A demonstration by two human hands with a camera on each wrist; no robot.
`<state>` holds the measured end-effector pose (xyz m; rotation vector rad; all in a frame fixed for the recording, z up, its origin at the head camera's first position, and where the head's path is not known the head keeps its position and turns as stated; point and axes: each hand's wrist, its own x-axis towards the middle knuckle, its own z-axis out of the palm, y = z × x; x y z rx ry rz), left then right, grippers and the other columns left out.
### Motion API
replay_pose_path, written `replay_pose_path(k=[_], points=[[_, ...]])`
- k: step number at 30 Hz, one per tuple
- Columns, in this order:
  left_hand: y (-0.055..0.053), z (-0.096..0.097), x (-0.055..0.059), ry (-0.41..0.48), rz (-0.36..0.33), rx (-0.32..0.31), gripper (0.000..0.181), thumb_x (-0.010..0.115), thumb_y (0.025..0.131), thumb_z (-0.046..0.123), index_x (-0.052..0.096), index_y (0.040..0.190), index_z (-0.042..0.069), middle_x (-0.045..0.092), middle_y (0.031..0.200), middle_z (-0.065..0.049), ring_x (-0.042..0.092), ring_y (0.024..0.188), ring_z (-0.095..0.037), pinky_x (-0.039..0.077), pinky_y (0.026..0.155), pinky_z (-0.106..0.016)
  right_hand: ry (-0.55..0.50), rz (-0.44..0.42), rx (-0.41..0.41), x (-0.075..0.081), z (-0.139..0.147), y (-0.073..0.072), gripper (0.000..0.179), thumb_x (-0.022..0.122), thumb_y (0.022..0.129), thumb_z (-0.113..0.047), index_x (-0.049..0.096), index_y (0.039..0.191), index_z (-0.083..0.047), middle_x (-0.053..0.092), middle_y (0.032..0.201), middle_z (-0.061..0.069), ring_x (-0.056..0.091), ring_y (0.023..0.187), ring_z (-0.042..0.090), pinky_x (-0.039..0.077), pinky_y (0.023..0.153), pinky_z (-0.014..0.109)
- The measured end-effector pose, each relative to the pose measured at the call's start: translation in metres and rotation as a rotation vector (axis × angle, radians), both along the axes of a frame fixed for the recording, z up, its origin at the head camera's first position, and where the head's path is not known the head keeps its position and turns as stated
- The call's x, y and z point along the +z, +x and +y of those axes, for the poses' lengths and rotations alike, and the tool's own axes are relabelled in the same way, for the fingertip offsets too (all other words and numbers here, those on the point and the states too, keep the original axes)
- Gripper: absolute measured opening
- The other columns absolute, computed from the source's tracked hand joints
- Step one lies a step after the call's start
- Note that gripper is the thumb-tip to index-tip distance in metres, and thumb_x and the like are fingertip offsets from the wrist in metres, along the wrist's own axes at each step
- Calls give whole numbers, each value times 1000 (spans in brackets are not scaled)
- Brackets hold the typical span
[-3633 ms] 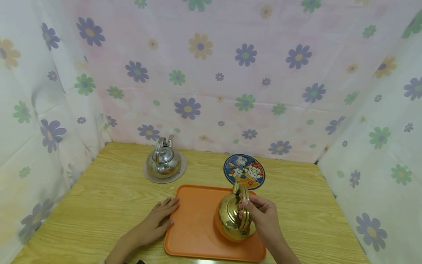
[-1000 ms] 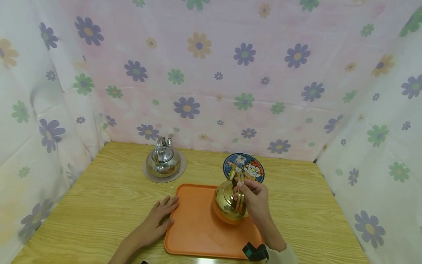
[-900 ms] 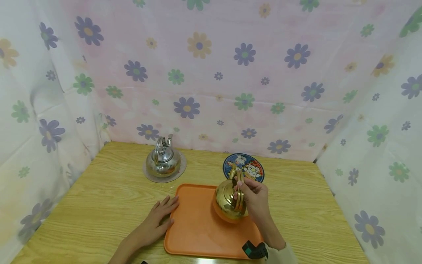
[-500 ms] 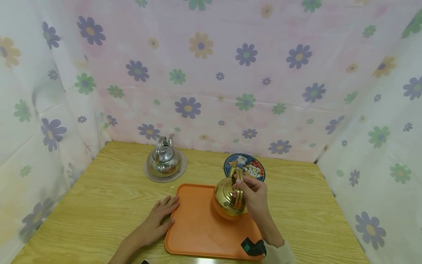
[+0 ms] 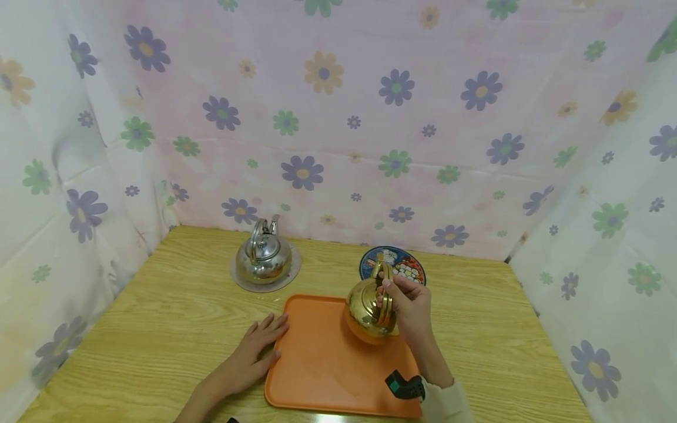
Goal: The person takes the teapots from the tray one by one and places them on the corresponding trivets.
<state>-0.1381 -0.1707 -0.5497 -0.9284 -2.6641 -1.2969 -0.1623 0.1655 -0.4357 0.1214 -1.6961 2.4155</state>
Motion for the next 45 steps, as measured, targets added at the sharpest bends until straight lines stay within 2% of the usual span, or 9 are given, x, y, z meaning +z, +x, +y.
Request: replay_pose_path(k=[6,10,16,21,24,29,35,39,45], points=[[0,0,0,-2,2,-3,48,60,101,17,54,146,0,45,157,-17,28,145,-54,16,110,-70,7,-13,-4,-1,0,-3,20,64,96,3,70,113,12,77,88,1,70,68,10,59,60,26],[1,0,1,1,1,-3,48,59,101,17,53,146,1,44,157,-16,28,146,-53,11,118,-56,14,-21,-16,-1,1,-6,22,64,96,2,69,113,16,76,85,3,70,67,11,59,60,26],[2,1,2,8,-2,-3,48,58,102,17,52,147,1,44,158,-16,27,145,-53,6,121,-39,5,-46,-37,-1,4,-8,18,64,95,5,71,112,8,76,84,5,71,69,11,59,61,27],[1,2,1,8,-3,-10,48,58,102,16,52,147,0,44,157,-17,27,146,-53,11,118,-55,13,-48,-33,-2,6,-12,29,64,96,4,63,121,18,76,85,5,71,69,12,60,60,27],[1,2,0,9,0,-11,48,58,102,16,53,146,-1,44,157,-18,28,146,-53,13,114,-62,19,-34,-31,-1,7,-15,28,64,96,3,63,118,21,76,82,6,71,68,12,60,60,27],[0,2,-1,8,0,-10,48,58,102,15,53,147,-1,44,157,-17,28,146,-53,13,115,-61,14,-20,-24,0,8,-18,25,66,96,0,66,111,21,74,79,9,69,61,14,59,58,28],[-1,1,1,16,-17,-27,48,58,102,16,53,146,-2,43,157,-19,27,145,-56,14,106,-79,37,-21,-41,0,10,-20,15,67,95,0,72,104,11,74,75,7,71,63,14,59,58,28],[-1,1,1,19,-17,-28,47,59,102,15,53,145,-3,44,156,-20,27,144,-57,14,104,-80,33,-34,-39,-1,11,-22,12,66,96,1,72,104,8,74,76,5,71,65,14,60,59,28],[0,0,1,15,-14,-22,47,59,102,15,53,145,-2,44,156,-19,27,144,-56,15,105,-79,43,-53,-42,-1,13,-28,30,65,97,0,62,116,23,73,77,6,68,62,14,60,60,29]])
